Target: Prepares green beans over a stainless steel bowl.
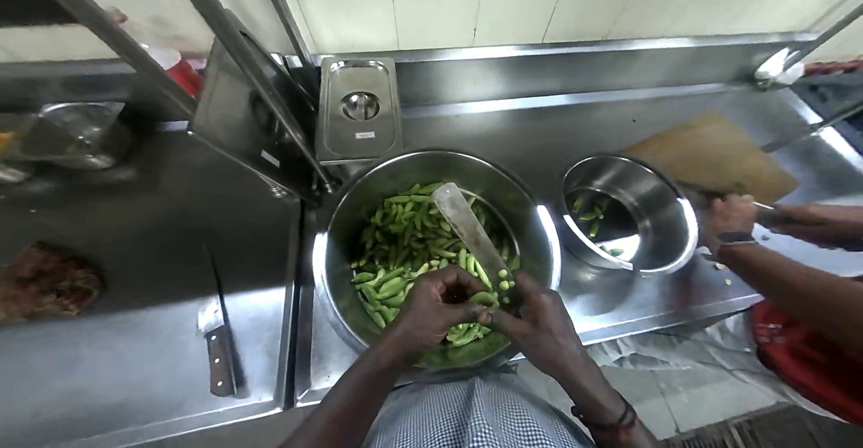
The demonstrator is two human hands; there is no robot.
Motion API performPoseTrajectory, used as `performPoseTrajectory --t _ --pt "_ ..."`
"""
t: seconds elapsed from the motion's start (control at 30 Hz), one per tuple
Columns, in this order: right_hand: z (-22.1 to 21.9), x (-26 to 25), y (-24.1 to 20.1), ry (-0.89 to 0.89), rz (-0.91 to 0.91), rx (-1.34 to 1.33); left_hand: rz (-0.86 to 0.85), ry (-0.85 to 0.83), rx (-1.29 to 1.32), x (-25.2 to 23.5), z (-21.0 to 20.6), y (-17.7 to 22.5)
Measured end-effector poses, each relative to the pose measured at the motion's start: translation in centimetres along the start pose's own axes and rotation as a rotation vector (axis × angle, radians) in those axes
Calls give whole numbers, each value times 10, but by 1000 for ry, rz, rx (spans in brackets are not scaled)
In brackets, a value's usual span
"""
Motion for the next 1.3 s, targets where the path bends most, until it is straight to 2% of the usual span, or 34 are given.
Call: performPoseTrajectory --t 0.27,0.4,0.5,0.63,0.77,1.07,1.13,1.23,1.3 --pt "-8 8 -2 -26 39 -81 -39 -30 70 2 2 -6" --pt "-13 12 -1 -8 104 -92 -66 51 120 5 -3 -10" --pt "-12 13 -2 33 133 -111 41 141 213 4 -1 -9" --pt "-7 10 2 54 144 -69 235 113 531 4 3 -10" --pt "-11 12 -2 38 160 -19 311 93 637 7 -1 -12" --pt "-18 13 -5 85 271 117 348 124 648 11 -8 -9" --pt "-17 12 -3 75 262 125 335 205 630 7 -7 -11" --pt "-7 9 0 102 215 145 331 295 542 -6 1 -9" --pt "1 5 2 146 203 174 310 286 378 -18 5 -8"
Point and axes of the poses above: each hand's wrist, its own x-axis away from the middle knuckle, its own z-axis out of the back of the hand, y = z × x, the point moved 2 cm from there along -x, towards the middle knuckle, and after that the axes turned 12 degrees about y, right-handed, at the moved point
